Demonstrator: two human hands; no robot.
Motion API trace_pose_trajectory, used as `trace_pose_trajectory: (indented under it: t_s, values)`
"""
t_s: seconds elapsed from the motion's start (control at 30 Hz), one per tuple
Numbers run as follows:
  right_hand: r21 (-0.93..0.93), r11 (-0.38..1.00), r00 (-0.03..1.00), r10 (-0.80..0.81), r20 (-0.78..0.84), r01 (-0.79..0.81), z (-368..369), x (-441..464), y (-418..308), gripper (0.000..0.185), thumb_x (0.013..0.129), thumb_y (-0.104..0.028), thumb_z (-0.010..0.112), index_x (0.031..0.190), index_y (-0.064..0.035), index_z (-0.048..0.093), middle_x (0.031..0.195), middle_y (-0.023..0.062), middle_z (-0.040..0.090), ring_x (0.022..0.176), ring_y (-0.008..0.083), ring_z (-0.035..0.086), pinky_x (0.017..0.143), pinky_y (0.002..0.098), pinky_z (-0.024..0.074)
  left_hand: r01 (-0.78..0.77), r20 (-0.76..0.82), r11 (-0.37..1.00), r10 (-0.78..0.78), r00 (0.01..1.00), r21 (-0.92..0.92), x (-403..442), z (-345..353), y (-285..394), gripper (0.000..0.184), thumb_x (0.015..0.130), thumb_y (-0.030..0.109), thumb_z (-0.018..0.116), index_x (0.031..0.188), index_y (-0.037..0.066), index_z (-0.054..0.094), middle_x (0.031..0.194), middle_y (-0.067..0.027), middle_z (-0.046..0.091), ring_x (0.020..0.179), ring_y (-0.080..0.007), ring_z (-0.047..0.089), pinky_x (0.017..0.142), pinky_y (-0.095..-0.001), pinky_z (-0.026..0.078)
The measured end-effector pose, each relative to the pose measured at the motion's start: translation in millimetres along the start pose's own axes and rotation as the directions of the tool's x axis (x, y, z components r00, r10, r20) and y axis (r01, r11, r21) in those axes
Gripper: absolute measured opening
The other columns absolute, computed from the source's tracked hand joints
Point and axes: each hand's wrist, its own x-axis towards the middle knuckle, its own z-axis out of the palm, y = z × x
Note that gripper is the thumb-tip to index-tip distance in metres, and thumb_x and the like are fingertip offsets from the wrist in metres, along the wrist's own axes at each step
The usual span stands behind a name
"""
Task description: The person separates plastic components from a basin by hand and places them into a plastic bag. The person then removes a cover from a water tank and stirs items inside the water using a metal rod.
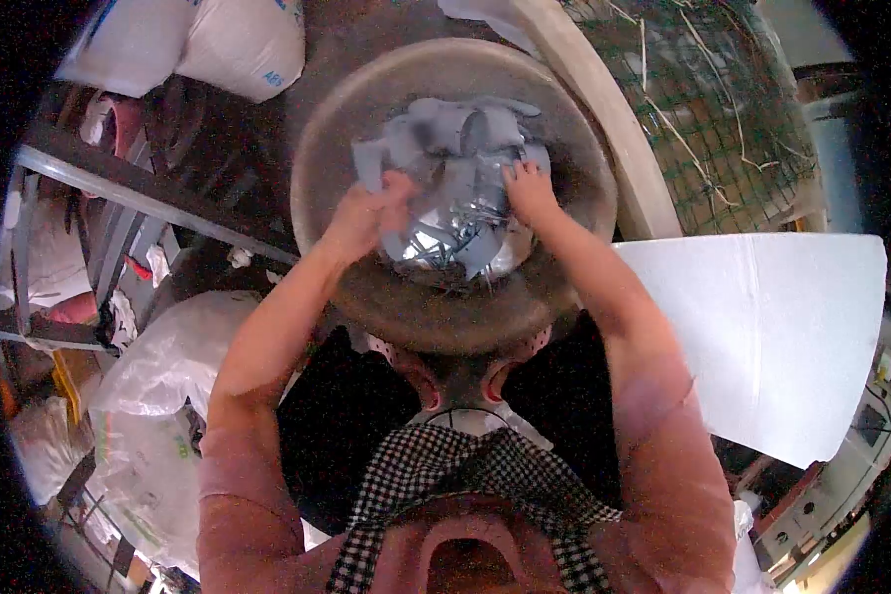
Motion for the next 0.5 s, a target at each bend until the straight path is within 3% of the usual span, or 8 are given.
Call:
trace_pose_trajectory:
  t_s: [0.07, 0.1, 0.17, 0.27, 0.33, 0.37, 0.43, 0.5]
  values:
    - [-0.336, 0.941, 0.973, -0.036, -0.230, -0.044, 18, 1, -4, 0.059, 0.065, -0.015, 0.071, 0.118, -0.0082, 0.046, 0.106, 0.0160, 0.051, 0.103, 0.0334, 0.050, 0.082, 0.0409, 0.0462, -0.178, 0.080, 0.863, 0.159, 0.984, 0.473, 4, 6, -2, 0.016, 0.088, 0.020, 0.056, 0.098, 0.008, 0.060, 0.057, 0.0041, 0.041, 0.048, -0.0080, 0.038, 0.047, -0.0238, 0.033]
    - [-0.337, 0.941, 0.974, -0.040, -0.225, -0.039, 19, 5, -6, 0.059, 0.065, -0.015, 0.071, 0.118, -0.0082, 0.046, 0.106, 0.0160, 0.051, 0.103, 0.0334, 0.050, 0.082, 0.0409, 0.0462, -0.159, 0.165, 0.875, 0.093, 0.982, 0.457, 16, -11, -13, 0.028, 0.084, 0.015, 0.060, 0.112, 0.013, 0.059, 0.065, 0.0038, 0.048, 0.052, -0.0080, 0.042, 0.049, -0.0237, 0.036]
    - [-0.153, 0.970, 0.982, 0.182, -0.056, -0.188, 16, 15, -14, 0.043, 0.072, -0.017, 0.060, 0.114, -0.0089, 0.051, 0.105, 0.0162, 0.053, 0.096, 0.0337, 0.055, 0.077, 0.0419, 0.0481, -0.172, 0.135, 0.838, 0.118, 0.984, 0.517, 27, -15, -28, 0.028, 0.085, 0.015, 0.060, 0.113, 0.013, 0.059, 0.067, 0.0042, 0.049, 0.054, -0.0069, 0.042, 0.050, -0.0232, 0.035]
    - [-0.008, 0.996, 0.996, 0.089, 0.026, -0.089, -27, 19, -11, 0.033, 0.074, -0.018, 0.054, 0.106, -0.0099, 0.057, 0.100, 0.0169, 0.055, 0.086, 0.0351, 0.058, 0.072, 0.0434, 0.0491, -0.218, 0.128, 0.705, 0.179, 0.976, 0.675, 42, -28, -50, 0.033, 0.084, 0.015, 0.059, 0.118, 0.013, 0.056, 0.085, -0.0012, 0.059, 0.068, -0.0130, 0.052, 0.062, -0.0269, 0.043]
    - [-0.043, 0.999, 0.998, -0.028, 0.064, 0.030, -68, 21, -9, 0.031, 0.072, -0.016, 0.052, 0.100, -0.0091, 0.062, 0.095, 0.0209, 0.059, 0.083, 0.0359, 0.060, 0.071, 0.0444, 0.0494, -0.604, 0.461, 0.221, 0.466, 0.755, 0.765, 49, -32, -56, 0.040, 0.084, 0.016, 0.059, 0.123, 0.013, 0.052, 0.106, -0.0093, 0.059, 0.090, -0.0245, 0.056, 0.081, -0.0341, 0.044]
    - [-0.017, 0.999, 0.984, -0.034, 0.177, 0.037, -90, 24, -9, 0.031, 0.072, -0.016, 0.051, 0.100, -0.0085, 0.063, 0.092, 0.0221, 0.060, 0.083, 0.0356, 0.060, 0.071, 0.0442, 0.0497, -0.602, 0.481, 0.183, 0.444, 0.756, 0.777, 53, -35, -59, 0.047, 0.082, 0.016, 0.060, 0.127, 0.018, 0.049, 0.114, -0.0143, 0.055, 0.109, -0.0277, 0.046, 0.092, -0.0385, 0.036]
    - [0.107, 0.994, 0.939, -0.014, 0.344, -0.024, -133, 31, -11, 0.034, 0.071, -0.018, 0.049, 0.098, -0.0049, 0.065, 0.087, 0.0257, 0.061, 0.079, 0.0333, 0.063, 0.073, 0.0427, 0.0503, -0.595, 0.501, 0.136, 0.413, 0.761, 0.792, 62, -37, -65, 0.052, 0.081, 0.017, 0.061, 0.130, 0.018, 0.046, 0.116, -0.0148, 0.053, 0.111, -0.0313, 0.044, 0.094, -0.0396, 0.034]
    - [0.091, 0.996, 0.897, -0.039, 0.440, -0.001, -166, 40, -15, 0.033, 0.072, -0.018, 0.049, 0.098, -0.0040, 0.065, 0.085, 0.0243, 0.062, 0.074, 0.0331, 0.063, 0.068, 0.0438, 0.0506, -0.623, 0.551, 0.082, 0.386, 0.740, 0.778, 59, -25, -58, 0.064, 0.077, 0.020, 0.063, 0.135, 0.021, 0.037, 0.118, -0.0166, 0.049, 0.112, -0.0365, 0.040, 0.098, -0.0419, 0.029]
